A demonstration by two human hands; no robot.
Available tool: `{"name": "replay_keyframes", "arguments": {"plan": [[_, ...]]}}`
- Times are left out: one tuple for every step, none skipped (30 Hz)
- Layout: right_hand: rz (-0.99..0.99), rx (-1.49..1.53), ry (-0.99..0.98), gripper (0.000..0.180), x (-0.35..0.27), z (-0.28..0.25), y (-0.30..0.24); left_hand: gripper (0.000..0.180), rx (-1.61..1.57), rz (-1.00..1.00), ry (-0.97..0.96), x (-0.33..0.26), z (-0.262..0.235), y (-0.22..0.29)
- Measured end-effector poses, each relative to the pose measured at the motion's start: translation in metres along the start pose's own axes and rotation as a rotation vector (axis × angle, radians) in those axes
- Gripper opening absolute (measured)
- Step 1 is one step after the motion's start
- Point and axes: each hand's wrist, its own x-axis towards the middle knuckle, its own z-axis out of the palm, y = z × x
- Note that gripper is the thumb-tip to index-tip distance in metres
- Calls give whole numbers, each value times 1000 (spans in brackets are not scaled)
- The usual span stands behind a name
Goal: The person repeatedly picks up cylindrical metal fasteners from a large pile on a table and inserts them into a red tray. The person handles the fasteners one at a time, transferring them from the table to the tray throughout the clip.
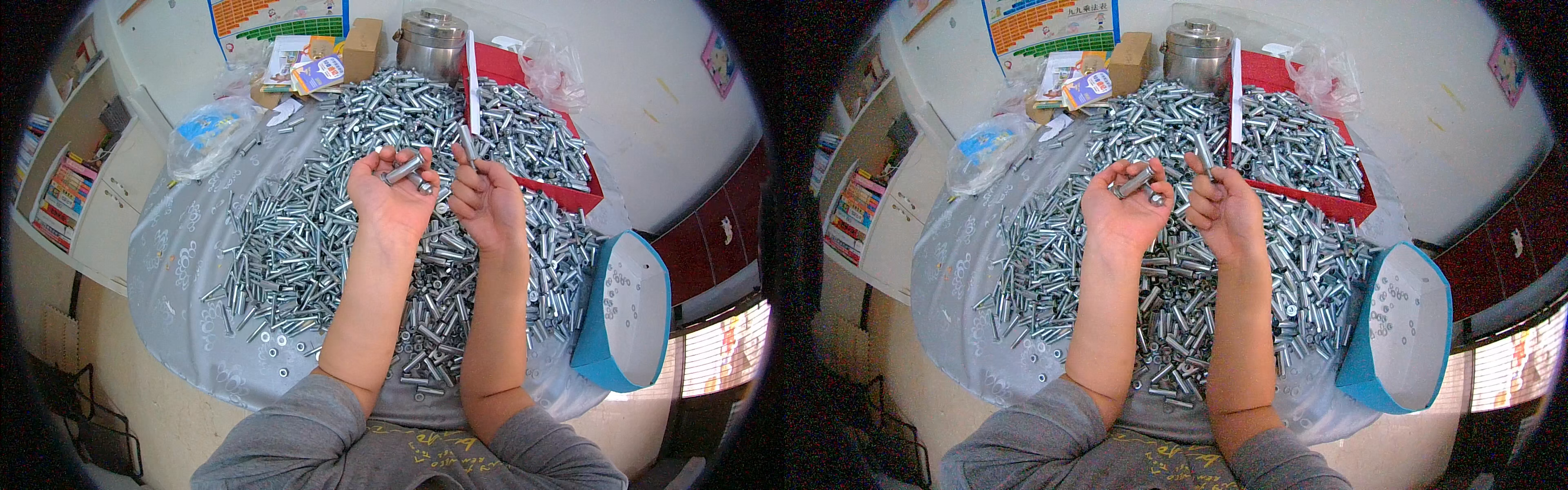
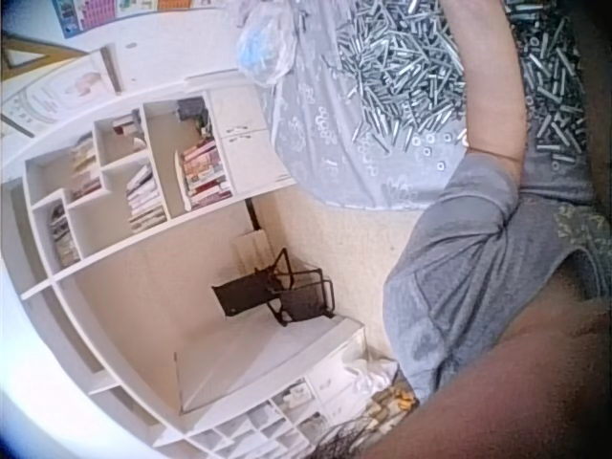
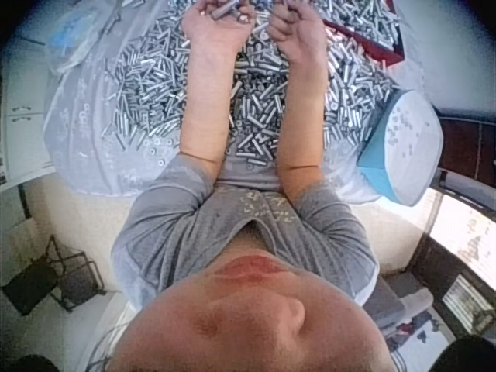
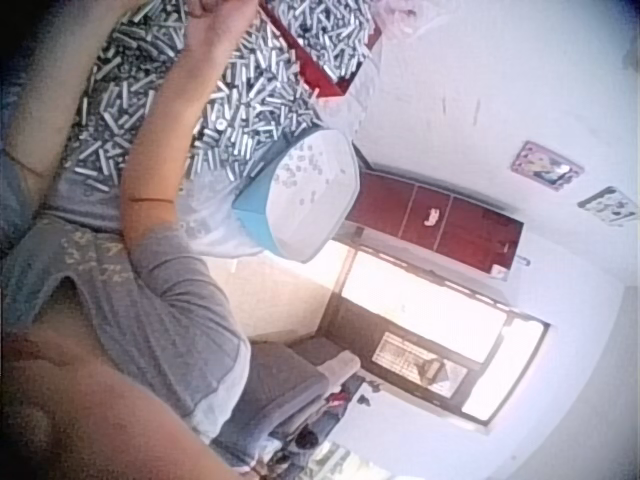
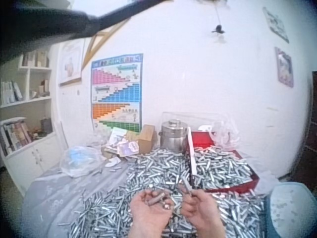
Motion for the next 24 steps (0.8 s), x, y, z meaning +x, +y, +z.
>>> {"name": "replay_keyframes", "arguments": {"plan": [[1,-26,82,32,0,5,1,8,0,1,0,0,0,0],[3,-52,163,32,1,7,2,8,0,2,0,1,-1,0],[-29,-135,201,30,1,8,4,8,0,5,-1,0,-1,0],[-61,-218,239,28,1,8,5,8,0,7,-1,0,-1,0],[-93,-301,276,27,1,7,7,8,0,9,-2,0,-1,1],[-94,-316,245,23,1,5,7,9,-2,8,-3,0,-1,1],[-95,-331,213,21,2,4,8,9,-4,8,-3,0,-1,1],[-96,-346,180,21,2,2,8,9,-6,8,-4,0,-1,1],[-89,-349,163,20,2,-1,7,9,-7,7,-7,0,-1,1],[-83,-351,145,21,3,-3,6,9,-8,6,-10,0,-1,1],[-76,-353,127,24,3,-5,6,9,-9,6,-13,0,-1,1],[-96,-354,137,25,3,-4,6,9,-7,7,-13,0,-1,1],[-116,-355,146,26,1,-2,6,9,-6,8,-14,0,0,1],[-136,-356,156,27,0,0,6,9,-5,9,-14,0,0,1],[-147,-372,162,28,0,1,5,9,-4,7,-16,0,-1,1],[-158,-387,168,28,0,1,5,9,-3,6,-18,0,-1,1],[-169,-403,174,28,0,2,5,9,-2,4,-19,0,-1,1],[-143,-407,174,28,0,1,6,9,-4,3,-18,1,-2,2],[-118,-412,175,27,1,-1,7,9,-5,2,-17,1,-2,2],[-93,-417,175,27,1,-1,8,9,-7,1,-15,1,-3,2],[-96,-438,186,24,1,0,9,9,-6,0,-12,1,-2,2],[-99,-460,198,22,1,3,9,9,-5,0,-9,1,-1,1],[-103,-481,209,23,1,4,9,9,-4,1,-7,0,0,1],[-108,-493,193,23,1,5,9,9,-7,0,-7,0,-1,2]]}}
